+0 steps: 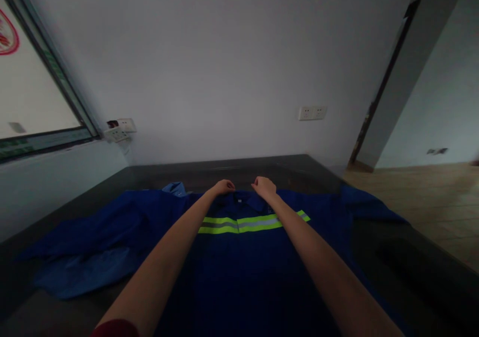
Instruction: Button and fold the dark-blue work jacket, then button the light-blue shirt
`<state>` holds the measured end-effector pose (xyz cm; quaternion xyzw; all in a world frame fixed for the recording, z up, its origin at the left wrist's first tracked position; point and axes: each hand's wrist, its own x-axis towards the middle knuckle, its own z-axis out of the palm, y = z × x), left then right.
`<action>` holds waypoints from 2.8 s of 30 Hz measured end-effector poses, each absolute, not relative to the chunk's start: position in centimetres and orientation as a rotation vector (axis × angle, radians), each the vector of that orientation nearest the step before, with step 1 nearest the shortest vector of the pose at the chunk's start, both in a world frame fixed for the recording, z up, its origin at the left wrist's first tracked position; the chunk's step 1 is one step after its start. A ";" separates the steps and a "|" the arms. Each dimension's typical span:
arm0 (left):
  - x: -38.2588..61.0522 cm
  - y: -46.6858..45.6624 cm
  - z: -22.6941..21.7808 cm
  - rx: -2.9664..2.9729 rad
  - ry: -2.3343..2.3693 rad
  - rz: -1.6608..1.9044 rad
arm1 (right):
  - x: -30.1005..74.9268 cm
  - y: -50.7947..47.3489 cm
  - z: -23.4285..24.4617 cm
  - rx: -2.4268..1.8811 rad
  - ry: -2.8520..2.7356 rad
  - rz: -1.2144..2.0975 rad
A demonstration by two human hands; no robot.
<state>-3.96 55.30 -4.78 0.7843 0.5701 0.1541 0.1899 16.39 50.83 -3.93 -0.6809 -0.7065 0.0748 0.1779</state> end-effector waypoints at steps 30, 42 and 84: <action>-6.6 52.4 -4.5 2.424 1.902 0.285 | 21.1 51.8 -3.2 -1.894 -2.227 0.357; -6.7 52.3 -4.6 2.410 1.759 0.393 | 21.9 53.9 -7.0 -1.829 -2.160 0.656; -6.5 52.0 -5.0 2.453 1.871 0.527 | 22.3 52.7 -4.1 -1.407 -1.671 0.974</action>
